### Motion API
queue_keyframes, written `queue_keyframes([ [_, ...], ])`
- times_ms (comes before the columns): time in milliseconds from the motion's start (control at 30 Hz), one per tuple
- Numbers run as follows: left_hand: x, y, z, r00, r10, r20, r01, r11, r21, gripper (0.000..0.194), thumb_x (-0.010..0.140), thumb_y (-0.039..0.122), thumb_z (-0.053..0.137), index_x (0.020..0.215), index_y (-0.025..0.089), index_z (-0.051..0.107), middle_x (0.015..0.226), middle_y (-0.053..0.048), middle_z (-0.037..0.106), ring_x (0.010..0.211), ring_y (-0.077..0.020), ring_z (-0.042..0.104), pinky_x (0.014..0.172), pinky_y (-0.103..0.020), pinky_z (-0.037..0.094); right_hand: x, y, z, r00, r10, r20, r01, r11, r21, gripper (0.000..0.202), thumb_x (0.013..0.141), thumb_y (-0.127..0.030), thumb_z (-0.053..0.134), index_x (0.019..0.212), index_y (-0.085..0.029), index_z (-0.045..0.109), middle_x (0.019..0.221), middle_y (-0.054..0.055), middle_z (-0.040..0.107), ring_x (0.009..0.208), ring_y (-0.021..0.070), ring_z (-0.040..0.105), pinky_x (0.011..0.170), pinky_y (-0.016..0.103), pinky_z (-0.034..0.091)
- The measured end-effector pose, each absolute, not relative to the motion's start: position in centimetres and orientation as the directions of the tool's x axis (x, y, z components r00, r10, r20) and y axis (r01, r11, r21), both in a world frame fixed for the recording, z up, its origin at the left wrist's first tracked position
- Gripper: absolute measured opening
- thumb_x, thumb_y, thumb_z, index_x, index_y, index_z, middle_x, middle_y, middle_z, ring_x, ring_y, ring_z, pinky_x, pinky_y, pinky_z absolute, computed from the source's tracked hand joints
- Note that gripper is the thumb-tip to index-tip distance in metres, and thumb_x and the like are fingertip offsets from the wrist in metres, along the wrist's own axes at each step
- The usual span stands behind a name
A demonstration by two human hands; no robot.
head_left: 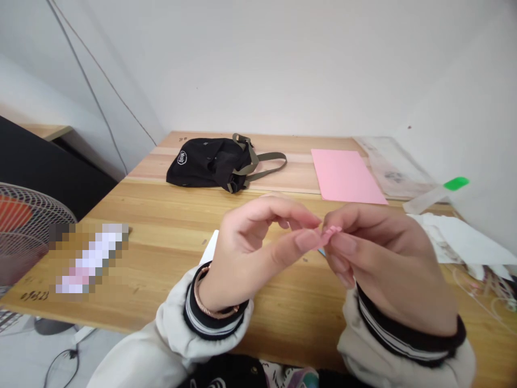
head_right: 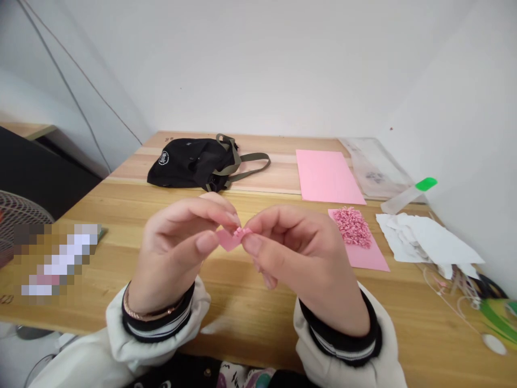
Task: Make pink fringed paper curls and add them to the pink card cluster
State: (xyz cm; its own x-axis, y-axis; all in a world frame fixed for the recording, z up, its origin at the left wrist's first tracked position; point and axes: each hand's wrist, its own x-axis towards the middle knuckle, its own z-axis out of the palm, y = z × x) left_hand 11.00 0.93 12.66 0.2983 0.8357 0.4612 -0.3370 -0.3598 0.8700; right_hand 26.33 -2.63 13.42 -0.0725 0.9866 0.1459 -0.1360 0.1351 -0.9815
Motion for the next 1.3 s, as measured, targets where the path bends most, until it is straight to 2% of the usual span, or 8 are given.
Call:
queue_keyframes([
  [200, 10.94, 0.79, 12.91, 0.281, 0.834, 0.475, -0.326, -0.382, 0.865, 0.014, 0.081, 0.023, 0.058, 0.075, 0.017, 0.069, 0.071, -0.004, 0.067, 0.071, -0.0141, 0.061, 0.069, -0.028, 0.050, 26.43, -2.55, 13.35, -0.081, 0.989, 0.126, -0.138, 0.114, -0.984, 0.006, 0.077, -0.024, 0.064, 0.073, -0.020, 0.065, 0.050, -0.004, 0.054, 0.039, 0.0049, 0.046, 0.035, 0.017, 0.037],
  [467, 11.02, 0.62, 12.71, 0.244, 0.845, 0.475, -0.236, -0.424, 0.875, 0.009, 0.078, 0.022, 0.061, 0.074, 0.017, 0.067, 0.069, -0.003, 0.066, 0.067, -0.0136, 0.060, 0.065, -0.027, 0.050, 26.14, -2.55, 13.45, -0.049, 0.988, 0.147, -0.078, 0.143, -0.987, 0.005, 0.076, -0.023, 0.065, 0.072, -0.019, 0.065, 0.054, -0.003, 0.056, 0.040, 0.0047, 0.045, 0.034, 0.016, 0.038],
  [667, 10.95, 0.66, 12.62, 0.256, 0.837, 0.485, -0.236, -0.432, 0.870, 0.007, 0.077, 0.022, 0.062, 0.075, 0.017, 0.067, 0.071, -0.004, 0.067, 0.068, -0.0140, 0.061, 0.065, -0.028, 0.050, 26.06, -2.65, 13.41, -0.024, 0.987, 0.158, -0.046, 0.157, -0.987, 0.007, 0.075, -0.024, 0.065, 0.072, -0.018, 0.065, 0.051, -0.004, 0.053, 0.041, 0.0057, 0.045, 0.034, 0.017, 0.039],
  [1300, 10.92, 0.47, 12.74, 0.253, 0.846, 0.468, -0.207, -0.425, 0.881, 0.005, 0.074, 0.021, 0.065, 0.073, 0.017, 0.066, 0.070, -0.004, 0.065, 0.067, -0.0139, 0.060, 0.066, -0.028, 0.050, 26.07, -2.77, 13.45, -0.012, 0.984, 0.177, -0.045, 0.176, -0.983, 0.005, 0.074, -0.023, 0.066, 0.072, -0.019, 0.066, 0.059, -0.001, 0.061, 0.041, 0.0053, 0.046, 0.033, 0.016, 0.038],
])
